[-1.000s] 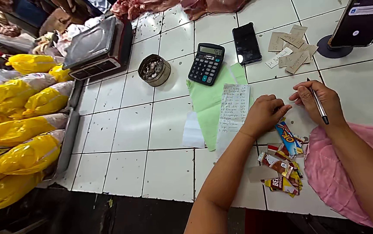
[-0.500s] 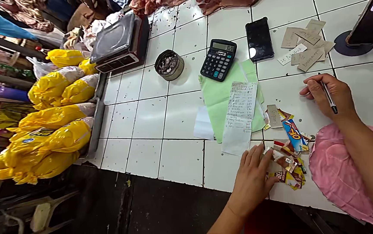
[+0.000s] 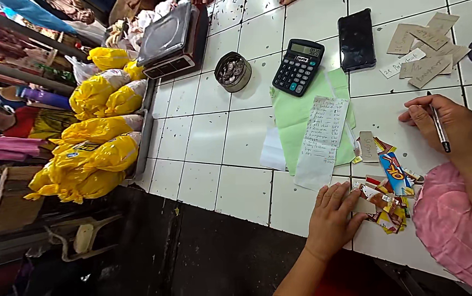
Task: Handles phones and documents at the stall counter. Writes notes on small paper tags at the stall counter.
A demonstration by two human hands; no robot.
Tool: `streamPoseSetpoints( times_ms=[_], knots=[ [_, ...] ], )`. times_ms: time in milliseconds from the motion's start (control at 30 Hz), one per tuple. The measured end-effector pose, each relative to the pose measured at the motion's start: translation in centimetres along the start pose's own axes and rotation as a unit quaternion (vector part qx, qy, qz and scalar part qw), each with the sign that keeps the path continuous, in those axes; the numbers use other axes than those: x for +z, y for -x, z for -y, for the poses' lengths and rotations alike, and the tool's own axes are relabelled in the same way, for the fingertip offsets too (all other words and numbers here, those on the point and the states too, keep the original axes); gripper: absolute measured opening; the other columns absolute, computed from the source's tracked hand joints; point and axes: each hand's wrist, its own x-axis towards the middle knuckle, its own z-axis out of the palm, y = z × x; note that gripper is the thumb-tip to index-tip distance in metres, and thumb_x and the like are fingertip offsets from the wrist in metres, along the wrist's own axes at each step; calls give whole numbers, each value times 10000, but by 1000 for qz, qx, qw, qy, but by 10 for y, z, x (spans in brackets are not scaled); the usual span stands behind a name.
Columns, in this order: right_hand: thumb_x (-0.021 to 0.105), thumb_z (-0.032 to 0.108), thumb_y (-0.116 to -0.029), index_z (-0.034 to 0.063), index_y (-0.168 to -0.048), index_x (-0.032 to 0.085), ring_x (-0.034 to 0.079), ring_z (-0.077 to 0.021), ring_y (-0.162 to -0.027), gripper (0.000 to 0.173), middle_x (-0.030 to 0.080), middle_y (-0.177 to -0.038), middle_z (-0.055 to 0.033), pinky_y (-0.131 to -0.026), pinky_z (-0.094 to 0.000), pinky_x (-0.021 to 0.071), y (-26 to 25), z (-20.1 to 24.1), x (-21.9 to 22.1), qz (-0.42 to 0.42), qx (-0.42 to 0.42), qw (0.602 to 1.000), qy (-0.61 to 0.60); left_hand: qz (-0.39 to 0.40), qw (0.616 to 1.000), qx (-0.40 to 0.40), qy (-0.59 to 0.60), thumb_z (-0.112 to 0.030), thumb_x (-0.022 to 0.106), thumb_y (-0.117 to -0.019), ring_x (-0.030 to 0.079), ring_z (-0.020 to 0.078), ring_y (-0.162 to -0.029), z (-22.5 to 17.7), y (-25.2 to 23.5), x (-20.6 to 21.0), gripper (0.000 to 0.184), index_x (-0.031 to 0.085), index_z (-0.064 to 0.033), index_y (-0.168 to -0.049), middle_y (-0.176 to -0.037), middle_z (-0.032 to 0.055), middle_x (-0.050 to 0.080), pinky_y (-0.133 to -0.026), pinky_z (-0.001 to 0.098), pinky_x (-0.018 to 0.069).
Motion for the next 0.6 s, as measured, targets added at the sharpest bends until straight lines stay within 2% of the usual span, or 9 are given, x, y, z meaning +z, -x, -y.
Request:
streamPoseSetpoints(
  times_ms=[167, 333, 600],
  knots=[
    [473, 288, -1101, 12, -1247, 618, 688, -214, -805, 345, 713, -969, -158, -770, -414, 567, 0, 2, 2, 1, -4, 1000, -7, -5, 1000, 0, -3, -370, 624, -994, 618, 281, -1287, -1, 0, -1, 348, 741, -172, -1256, -1351, 129, 672, -1162, 448, 400],
    [478, 283, -1100, 9, -1239, 627, 706, -299, -824, 341, 725, -974, -183, -768, -518, 559, 2, 7, 2, 0, 2, 1000, -10, 0, 1000, -1, -9, -354, 582, -1017, 617, 288, -1287, -2, 0, -1, 337, 745, -168, -1247, -1346, 132, 674, -1161, 456, 397],
    [468, 233, -1102, -36, -1246, 615, 677, -283, -769, 339, 705, -931, -209, -740, -466, 553, -1, 4, 2, -36, 3, 999, -40, 2, 1000, 9, -21, -342, 554, -1026, 625, 300, -1275, -2, -2, -1, 344, 746, -161, -1247, -1338, 143, 678, -1154, 463, 399]
  ],
)
